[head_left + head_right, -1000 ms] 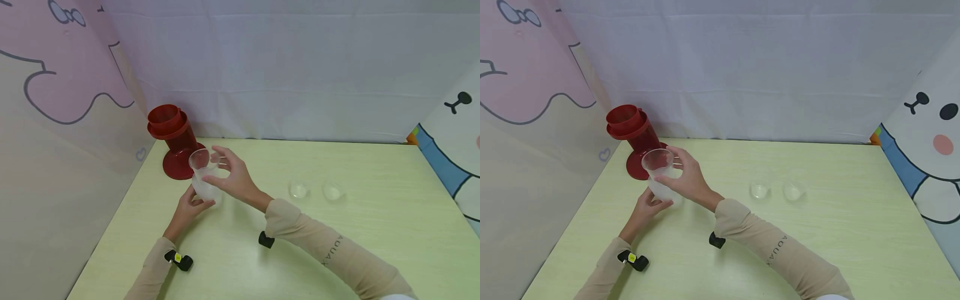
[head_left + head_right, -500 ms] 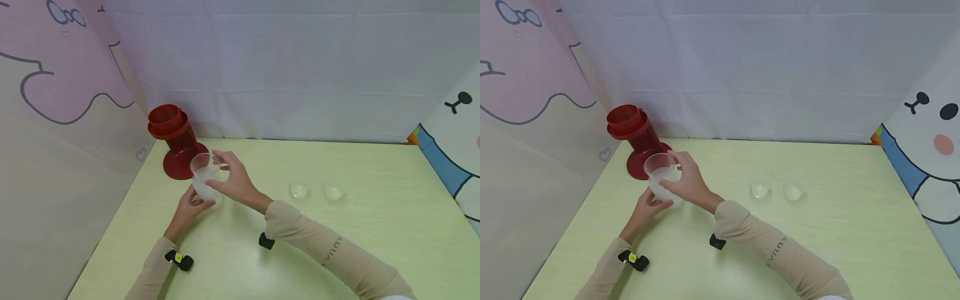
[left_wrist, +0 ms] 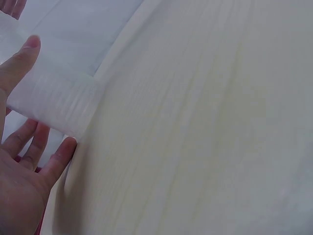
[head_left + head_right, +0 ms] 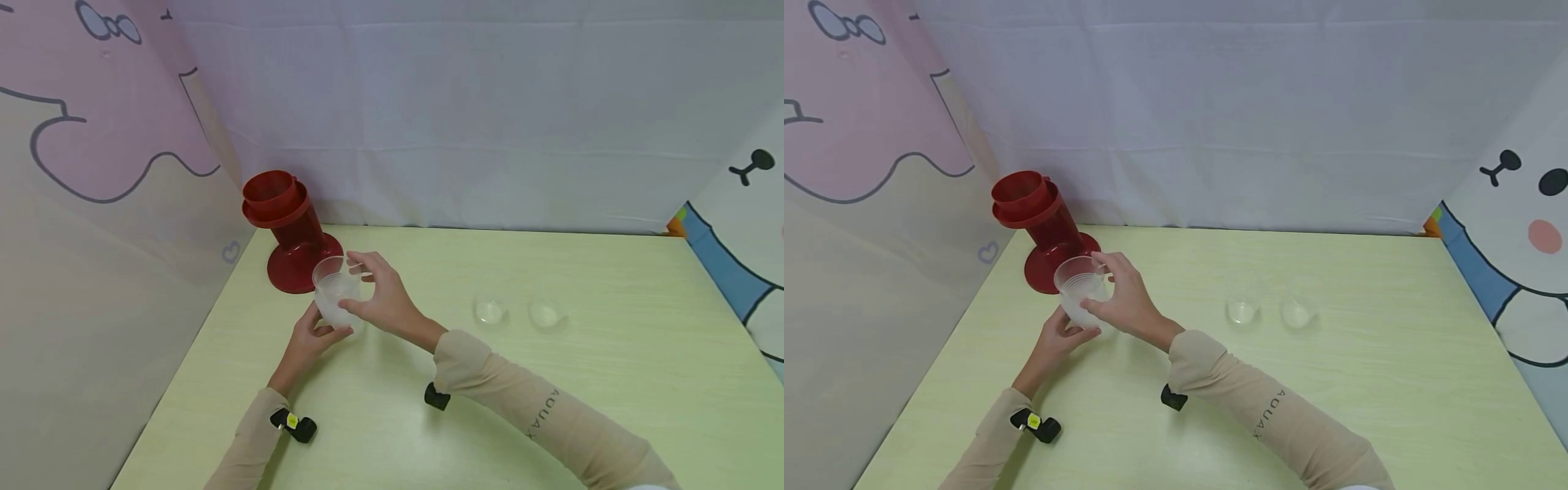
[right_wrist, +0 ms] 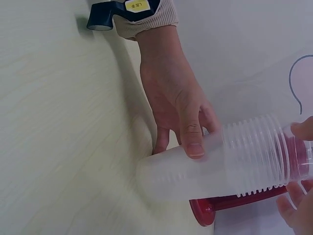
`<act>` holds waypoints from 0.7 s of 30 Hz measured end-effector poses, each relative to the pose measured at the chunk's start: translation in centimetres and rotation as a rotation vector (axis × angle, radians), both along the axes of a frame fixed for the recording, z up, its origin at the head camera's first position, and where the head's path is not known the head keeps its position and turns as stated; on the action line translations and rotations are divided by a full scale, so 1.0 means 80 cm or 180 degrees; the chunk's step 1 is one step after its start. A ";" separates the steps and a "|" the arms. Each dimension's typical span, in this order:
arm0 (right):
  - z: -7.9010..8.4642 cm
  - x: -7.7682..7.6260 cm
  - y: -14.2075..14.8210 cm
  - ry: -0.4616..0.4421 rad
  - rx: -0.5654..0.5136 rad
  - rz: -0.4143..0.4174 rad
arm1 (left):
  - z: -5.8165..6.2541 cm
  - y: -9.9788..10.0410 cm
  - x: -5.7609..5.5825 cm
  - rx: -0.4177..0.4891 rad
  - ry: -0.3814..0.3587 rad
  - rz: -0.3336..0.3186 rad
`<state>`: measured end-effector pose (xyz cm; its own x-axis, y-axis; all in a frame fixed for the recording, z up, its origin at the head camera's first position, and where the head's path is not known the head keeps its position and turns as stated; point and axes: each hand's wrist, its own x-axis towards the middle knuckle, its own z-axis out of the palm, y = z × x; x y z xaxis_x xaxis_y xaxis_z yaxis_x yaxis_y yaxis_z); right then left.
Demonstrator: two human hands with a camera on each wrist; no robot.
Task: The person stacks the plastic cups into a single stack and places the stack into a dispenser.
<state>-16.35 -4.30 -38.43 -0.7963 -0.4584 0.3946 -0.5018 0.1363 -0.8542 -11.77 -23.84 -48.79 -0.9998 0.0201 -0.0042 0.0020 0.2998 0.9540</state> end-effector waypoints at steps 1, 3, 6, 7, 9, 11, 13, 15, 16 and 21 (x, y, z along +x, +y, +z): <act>-0.001 0.000 0.000 -0.0007 0.0025 0.0000 | 0.000 0.000 0.000 0.0002 -0.0002 0.0001; -0.002 0.000 0.000 -0.0010 0.0053 0.0005 | 0.001 0.000 0.001 -0.0003 0.0010 -0.0006; -0.002 0.001 0.000 -0.0005 0.0087 0.0004 | 0.002 -0.001 0.002 0.0013 -0.0005 -0.0010; -0.002 0.002 0.001 -0.0004 0.0099 0.0002 | 0.002 -0.001 0.002 0.0018 -0.0006 -0.0013; -0.002 0.002 0.001 -0.0013 0.0085 0.0016 | 0.001 -0.001 0.002 0.0023 -0.0008 -0.0014; -0.002 0.003 0.002 -0.0035 0.0085 0.0018 | 0.005 -0.001 0.004 0.0024 -0.0028 -0.0036; -0.003 0.003 0.002 -0.0058 0.0096 0.0018 | 0.004 -0.001 0.004 0.0012 -0.0027 -0.0030; -0.004 0.003 0.003 -0.0076 0.0125 0.0004 | 0.004 -0.001 0.003 0.0005 -0.0030 -0.0024; -0.004 0.004 0.004 -0.0083 0.0135 -0.0002 | 0.004 -0.001 0.003 0.0004 -0.0031 -0.0023; -0.007 0.004 0.005 -0.0101 0.0192 -0.0019 | -0.003 -0.002 0.001 0.0026 -0.0007 -0.0026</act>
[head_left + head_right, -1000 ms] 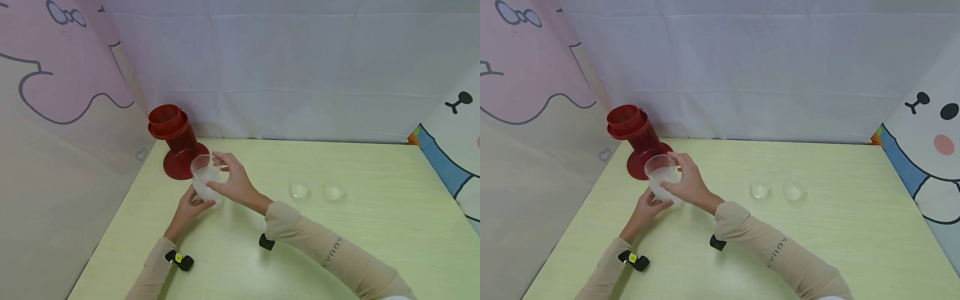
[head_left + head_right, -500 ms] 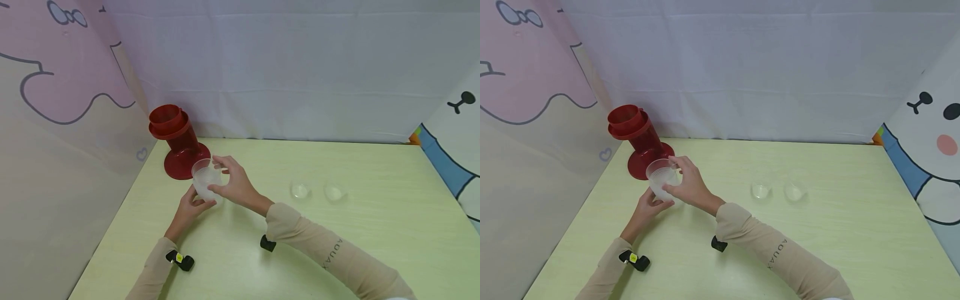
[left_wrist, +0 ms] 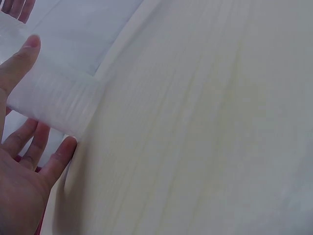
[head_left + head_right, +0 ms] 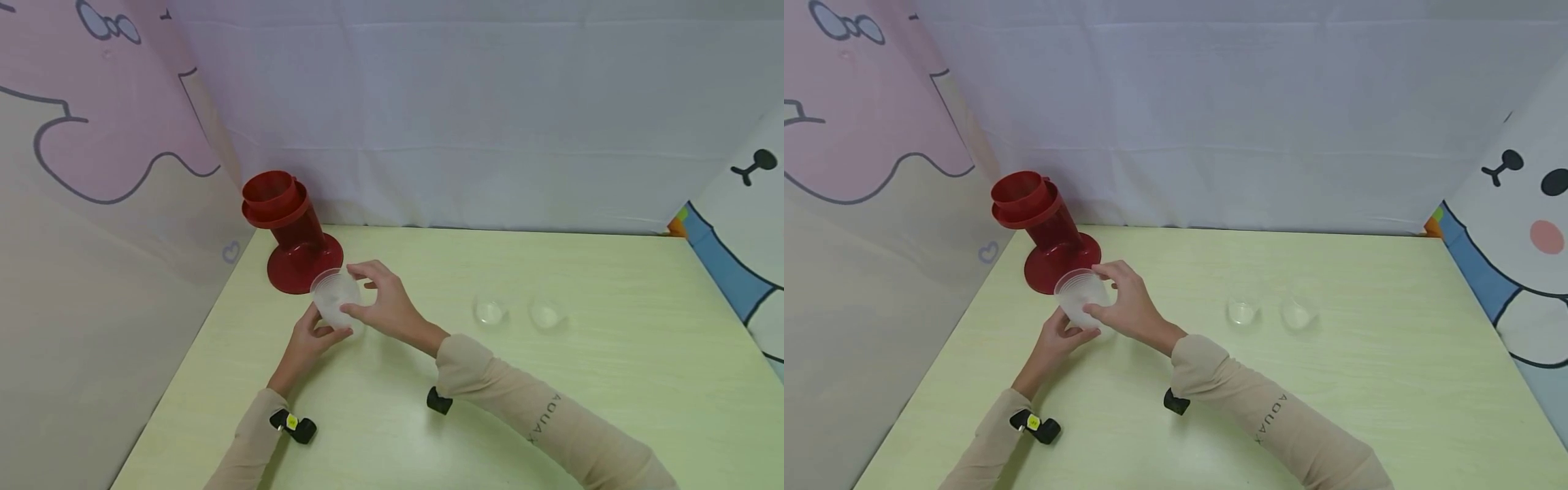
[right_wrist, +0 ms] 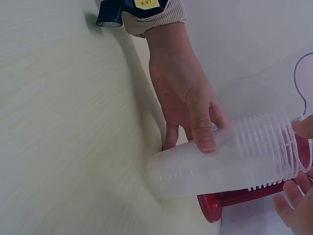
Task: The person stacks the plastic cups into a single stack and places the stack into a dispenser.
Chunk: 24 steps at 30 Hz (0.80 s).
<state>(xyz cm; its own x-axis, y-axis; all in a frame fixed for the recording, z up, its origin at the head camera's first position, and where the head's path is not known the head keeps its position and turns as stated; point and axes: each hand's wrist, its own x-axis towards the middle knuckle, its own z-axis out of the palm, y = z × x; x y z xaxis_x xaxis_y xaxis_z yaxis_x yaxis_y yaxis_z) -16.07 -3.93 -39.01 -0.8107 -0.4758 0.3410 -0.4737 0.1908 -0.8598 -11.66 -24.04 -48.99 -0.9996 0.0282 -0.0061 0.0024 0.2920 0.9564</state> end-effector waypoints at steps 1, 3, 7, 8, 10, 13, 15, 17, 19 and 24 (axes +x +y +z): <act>-0.001 0.000 0.000 0.0002 0.0002 0.0005 | 0.000 0.000 0.000 0.0011 -0.0004 -0.0007; -0.002 0.001 0.001 0.0003 0.0008 0.0013 | 0.000 0.000 0.000 0.0035 -0.0003 -0.0018; -0.002 0.002 0.002 -0.0007 0.0010 0.0036 | -0.001 -0.001 0.000 0.0033 -0.0016 -0.0009; -0.002 0.002 0.002 -0.0013 0.0009 0.0037 | -0.001 -0.001 0.000 0.0030 -0.0014 -0.0007; -0.002 0.003 0.003 -0.0020 0.0003 0.0040 | -0.001 -0.001 0.000 0.0025 -0.0013 -0.0009; -0.003 0.003 0.003 -0.0033 0.0000 0.0036 | -0.001 0.000 -0.001 0.0030 -0.0002 -0.0003; -0.003 0.003 0.003 -0.0046 0.0005 0.0028 | -0.001 0.000 -0.001 0.0022 0.0016 -0.0011; -0.004 0.004 0.003 -0.0063 0.0011 0.0019 | -0.001 0.000 -0.001 0.0012 0.0024 -0.0003; -0.005 0.004 0.002 -0.0078 0.0011 0.0015 | -0.001 0.000 -0.001 0.0001 0.0030 -0.0002; -0.007 0.005 0.002 -0.0067 0.0015 -0.0013 | -0.002 0.000 -0.001 -0.0001 0.0022 0.0001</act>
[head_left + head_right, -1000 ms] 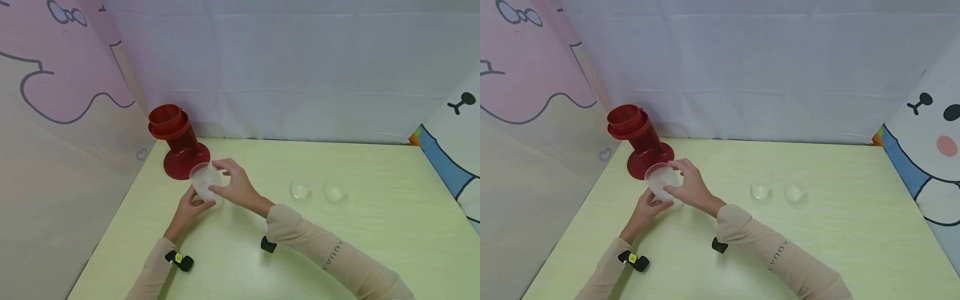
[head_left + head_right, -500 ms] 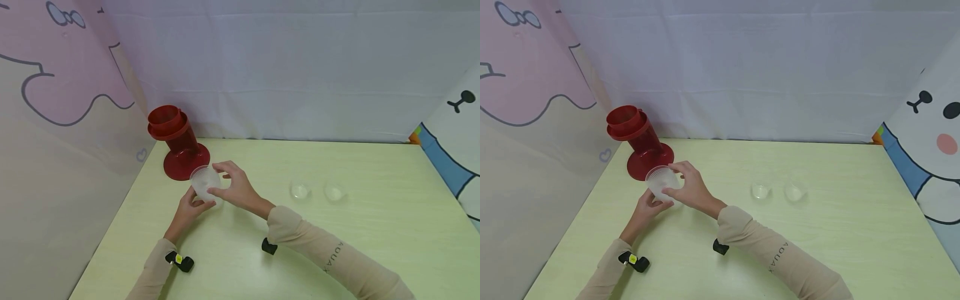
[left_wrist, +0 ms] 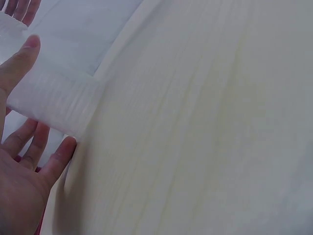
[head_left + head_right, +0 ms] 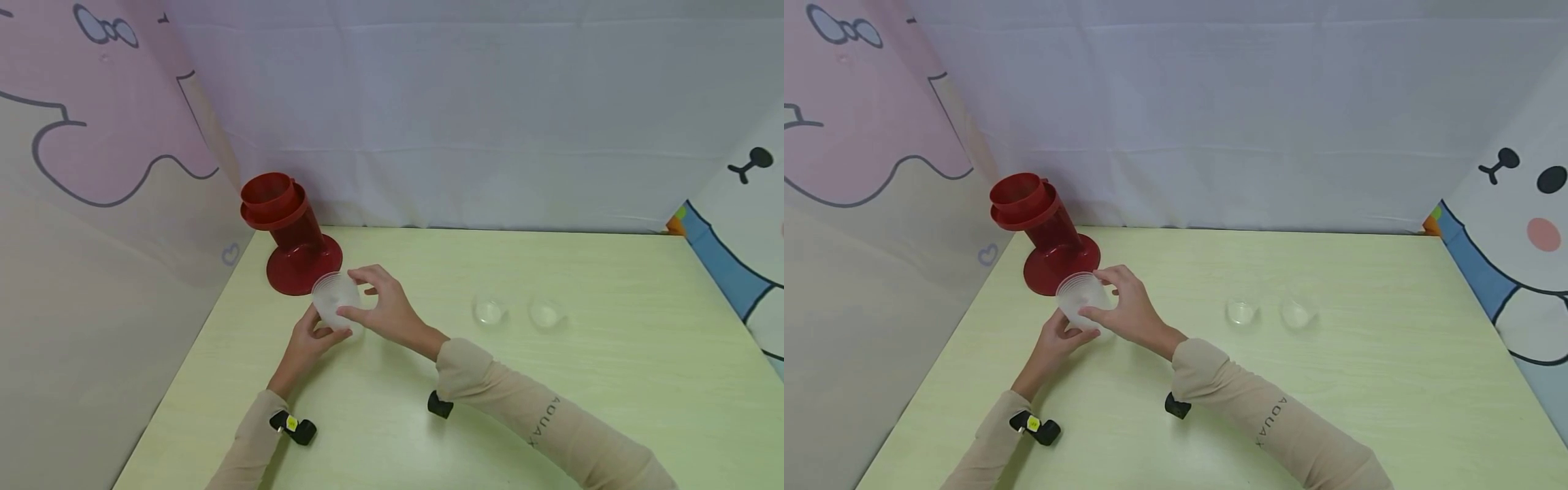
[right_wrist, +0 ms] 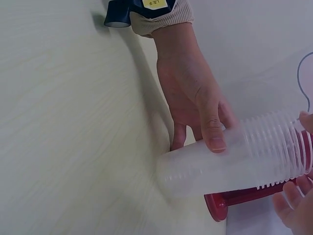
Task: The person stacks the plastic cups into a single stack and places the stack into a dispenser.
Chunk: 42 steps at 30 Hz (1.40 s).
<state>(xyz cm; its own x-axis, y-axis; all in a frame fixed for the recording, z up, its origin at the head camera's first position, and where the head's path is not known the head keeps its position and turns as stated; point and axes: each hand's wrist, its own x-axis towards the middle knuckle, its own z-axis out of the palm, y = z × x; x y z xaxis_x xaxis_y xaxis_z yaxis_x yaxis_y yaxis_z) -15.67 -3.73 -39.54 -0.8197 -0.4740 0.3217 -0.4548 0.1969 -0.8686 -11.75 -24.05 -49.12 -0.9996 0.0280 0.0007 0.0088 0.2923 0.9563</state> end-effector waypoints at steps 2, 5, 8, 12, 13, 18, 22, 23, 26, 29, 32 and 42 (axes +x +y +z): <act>0.000 0.001 0.000 0.0007 0.0009 -0.0012 | 0.000 0.000 0.000 0.0001 0.0001 -0.0002; 0.000 0.002 0.000 0.0001 0.0009 -0.0021 | -0.001 0.000 0.000 -0.0013 -0.0006 -0.0001; -0.001 0.003 0.000 -0.0007 0.0001 -0.0032 | -0.001 0.000 -0.001 -0.0011 -0.0009 -0.0005; -0.005 0.004 0.001 0.0003 -0.0019 -0.0031 | -0.001 0.000 -0.001 0.0015 -0.0008 -0.0005; -0.006 0.004 0.001 0.0004 -0.0029 -0.0028 | 0.000 0.000 -0.001 0.0017 -0.0011 -0.0001; -0.016 0.004 0.006 -0.0015 -0.0072 -0.0068 | 0.002 0.001 -0.001 -0.0029 -0.0026 0.0020; -0.020 0.006 0.011 -0.0047 -0.0099 -0.0100 | 0.003 0.002 -0.001 -0.0045 -0.0050 0.0036; -0.020 0.006 0.012 -0.0059 -0.0103 -0.0100 | 0.003 0.002 -0.001 -0.0039 -0.0052 0.0038; -0.020 0.008 0.016 -0.0072 -0.0108 -0.0114 | 0.003 0.002 -0.001 -0.0041 -0.0054 0.0041; -0.009 0.017 0.022 -0.0091 -0.0188 -0.0109 | 0.003 0.002 -0.001 -0.0067 -0.0053 0.0044; 0.008 0.030 0.029 -0.0105 -0.0305 -0.0091 | 0.021 0.008 0.006 -0.0091 -0.0090 0.0020; 0.008 0.046 0.050 -0.0055 -0.0483 -0.0210 | 0.045 0.016 0.014 -0.0101 -0.0173 -0.0002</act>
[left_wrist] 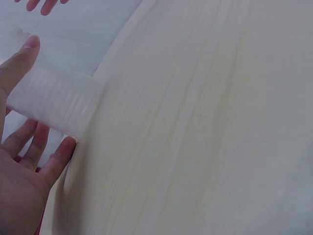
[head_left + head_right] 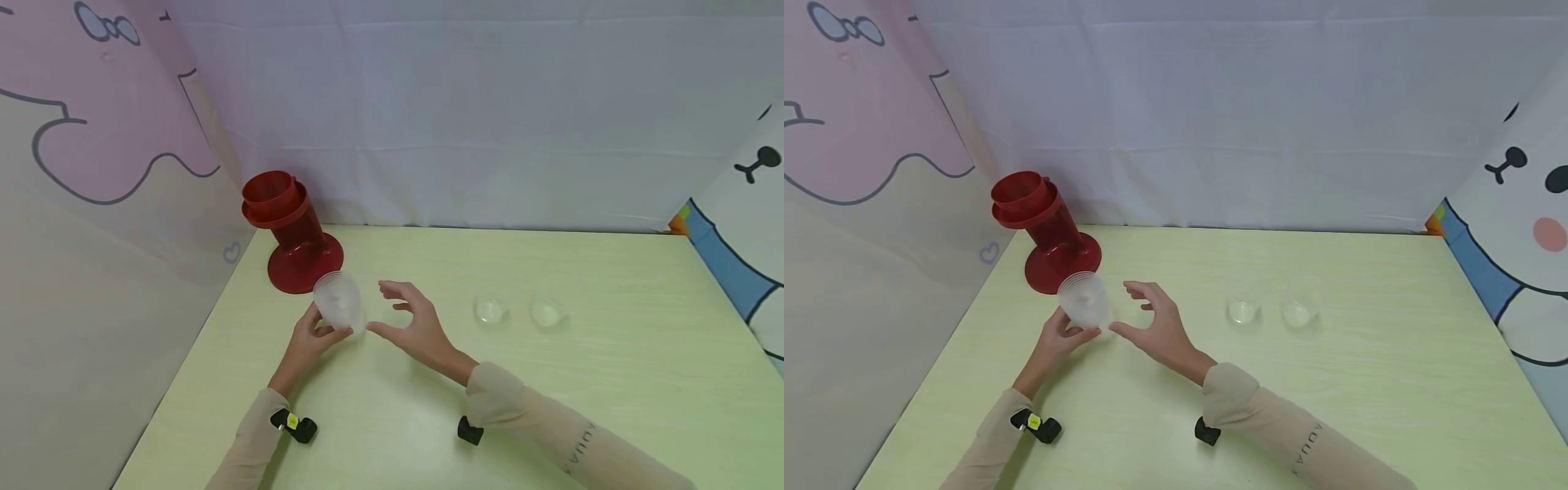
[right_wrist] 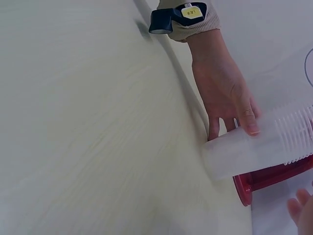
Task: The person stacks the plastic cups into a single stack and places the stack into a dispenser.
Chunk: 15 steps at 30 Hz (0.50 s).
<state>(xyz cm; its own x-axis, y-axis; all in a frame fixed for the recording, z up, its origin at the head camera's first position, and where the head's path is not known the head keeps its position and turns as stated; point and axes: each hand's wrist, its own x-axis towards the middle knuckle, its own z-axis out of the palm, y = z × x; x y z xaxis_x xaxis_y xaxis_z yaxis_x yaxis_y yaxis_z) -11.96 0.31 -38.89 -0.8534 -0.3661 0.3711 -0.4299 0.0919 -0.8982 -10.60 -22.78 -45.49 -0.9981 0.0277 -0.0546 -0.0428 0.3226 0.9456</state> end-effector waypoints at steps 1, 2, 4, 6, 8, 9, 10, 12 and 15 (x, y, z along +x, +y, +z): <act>-0.001 0.001 0.002 0.0002 -0.0021 -0.0012 | 0.000 0.000 0.000 0.0000 -0.0004 0.0005; -0.002 0.001 0.003 0.0001 -0.0016 -0.0030 | 0.000 0.000 0.000 -0.0003 -0.0005 0.0010; -0.005 0.002 0.006 -0.0020 -0.0021 -0.0056 | -0.001 -0.001 0.000 -0.0004 -0.0013 0.0017; -0.007 0.003 0.009 -0.0041 -0.0034 -0.0082 | -0.003 -0.001 -0.001 0.0000 -0.0009 0.0014; -0.009 0.005 0.012 -0.0065 -0.0020 -0.0113 | -0.010 -0.004 -0.004 0.0035 -0.0022 0.0017; -0.010 0.006 0.014 -0.0080 -0.0020 -0.0124 | -0.015 -0.005 -0.006 0.0052 -0.0030 0.0018; -0.011 0.007 0.016 -0.0101 -0.0027 -0.0136 | -0.019 -0.007 -0.007 0.0063 -0.0033 0.0019; -0.013 0.008 0.019 -0.0128 -0.0023 -0.0162 | -0.028 -0.010 -0.011 0.0078 -0.0032 0.0022; -0.017 0.011 0.024 -0.0165 -0.0067 -0.0173 | -0.037 -0.013 -0.014 0.0087 -0.0008 0.0045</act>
<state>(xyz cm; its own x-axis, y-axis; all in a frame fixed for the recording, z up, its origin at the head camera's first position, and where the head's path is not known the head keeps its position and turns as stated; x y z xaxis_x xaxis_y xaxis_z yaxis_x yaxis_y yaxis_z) -11.06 2.22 -40.23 -0.8901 -0.3113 0.3328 -0.3776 0.0949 -0.9211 -11.71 -23.82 -48.48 -0.9983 0.0152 -0.0564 -0.0494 0.2961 0.9539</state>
